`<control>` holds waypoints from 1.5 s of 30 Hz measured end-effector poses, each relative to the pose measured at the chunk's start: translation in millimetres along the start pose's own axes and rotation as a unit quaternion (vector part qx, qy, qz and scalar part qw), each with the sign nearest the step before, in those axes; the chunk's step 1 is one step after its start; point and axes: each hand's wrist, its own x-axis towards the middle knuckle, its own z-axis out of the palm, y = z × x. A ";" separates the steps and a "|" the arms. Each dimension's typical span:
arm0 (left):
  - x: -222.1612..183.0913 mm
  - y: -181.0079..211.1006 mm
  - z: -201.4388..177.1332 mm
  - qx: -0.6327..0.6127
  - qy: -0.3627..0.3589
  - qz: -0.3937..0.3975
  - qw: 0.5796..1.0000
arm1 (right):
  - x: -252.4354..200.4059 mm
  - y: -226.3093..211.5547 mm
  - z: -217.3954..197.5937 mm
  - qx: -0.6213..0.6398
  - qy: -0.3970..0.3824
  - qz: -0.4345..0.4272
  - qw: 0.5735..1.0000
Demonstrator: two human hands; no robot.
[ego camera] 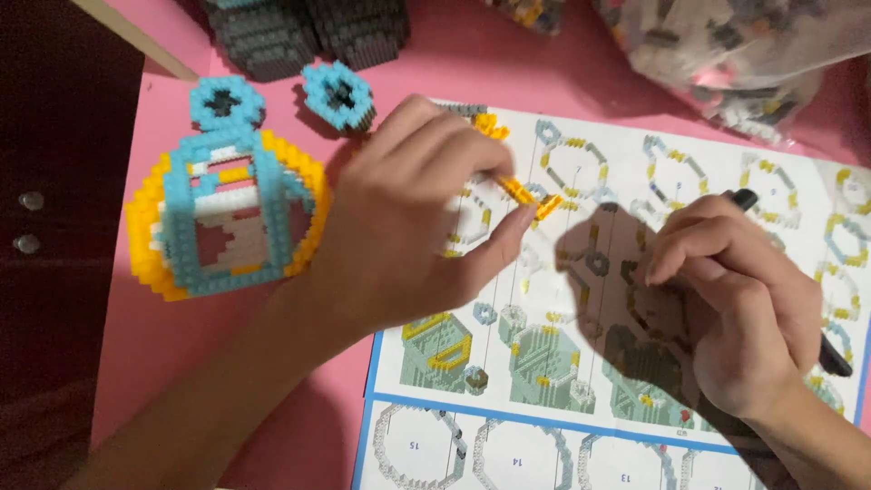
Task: Assembling a structure using small plastic toy blocks by following a printed instruction manual.
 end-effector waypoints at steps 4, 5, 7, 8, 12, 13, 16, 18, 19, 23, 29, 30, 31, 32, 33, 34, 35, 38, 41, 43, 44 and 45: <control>-6.1 -2.3 6.2 0.184 -0.095 0.033 0.978 | 5.7 2.5 -1.4 0.156 -0.009 0.058 0.986; -5.5 -0.3 6.9 0.158 -0.094 0.028 0.983 | 7.0 1.6 -0.3 0.208 0.003 0.104 0.973; -4.4 1.8 7.6 0.151 -0.092 0.038 0.984 | 7.5 4.4 0.9 0.158 -0.006 0.079 0.984; -5.0 3.6 7.9 0.141 -0.093 0.042 0.985 | 6.7 5.4 1.6 0.108 -0.018 0.059 0.992; -3.2 11.0 13.2 0.107 -0.097 0.048 0.988 | 1.3 4.9 2.4 0.148 -0.027 0.086 0.985; -1.5 16.3 12.7 0.060 -0.085 0.028 0.994 | 1.7 3.0 1.1 0.161 -0.032 0.115 0.980; -7.7 27.7 13.0 -0.033 -0.051 0.017 0.998 | -0.4 1.9 0.7 0.177 -0.055 0.123 0.975; -9.8 33.7 14.7 -0.078 -0.030 0.024 0.996 | -1.4 -1.1 3.7 0.180 -0.074 0.103 0.975; -7.8 36.6 15.6 -0.132 -0.049 -0.007 0.990 | -1.1 -4.6 6.4 0.124 -0.069 0.085 0.986; -0.1 36.2 17.8 -0.250 -0.103 -0.127 0.954 | -3.6 1.1 7.2 0.063 -0.036 0.077 0.994; 15.7 22.4 1.5 -0.451 -0.268 -0.408 0.747 | -4.4 11.0 -2.5 0.111 -0.036 0.066 0.991; 16.8 22.7 -0.7 -0.451 -0.267 -0.410 0.747 | -4.9 12.0 -2.8 0.111 -0.037 0.066 0.991; 18.1 23.0 -2.9 -0.461 -0.295 -0.420 0.724 | -5.3 12.8 -3.4 0.093 -0.044 0.079 0.992; 19.6 23.4 -5.0 -0.471 -0.323 -0.429 0.700 | -5.8 13.7 -4.2 0.075 -0.051 0.092 0.992; 19.9 24.1 -6.5 -0.471 -0.323 -0.430 0.700 | -5.2 12.6 -3.0 0.075 -0.051 0.092 0.992; 20.9 24.7 -7.5 -0.473 -0.326 -0.451 0.684 | -4.2 11.5 -2.6 0.080 -0.056 0.084 0.992; 22.0 25.2 -8.4 -0.474 -0.329 -0.472 0.667 | -3.3 10.5 -2.4 0.085 -0.061 0.076 0.992; 15.4 20.5 -4.5 -0.490 -0.320 -0.427 0.689 | -1.6 8.1 -3.0 0.079 -0.065 0.074 0.992; 9.3 16.5 -0.3 -0.524 -0.309 -0.404 0.684 | -1.5 10.5 -4.5 0.076 -0.067 0.069 0.992; 4.5 13.3 1.8 -0.528 -0.310 -0.367 0.700 | -2.2 9.2 -4.6 0.071 -0.067 0.073 0.993; 2.5 11.4 2.7 -0.531 -0.310 -0.329 0.717 | -1.8 8.6 -4.7 0.066 -0.066 0.074 0.993; 5.6 13.7 1.2 -0.531 -0.310 -0.328 0.717 | -1.9 10.5 -4.7 0.066 -0.066 0.074 0.993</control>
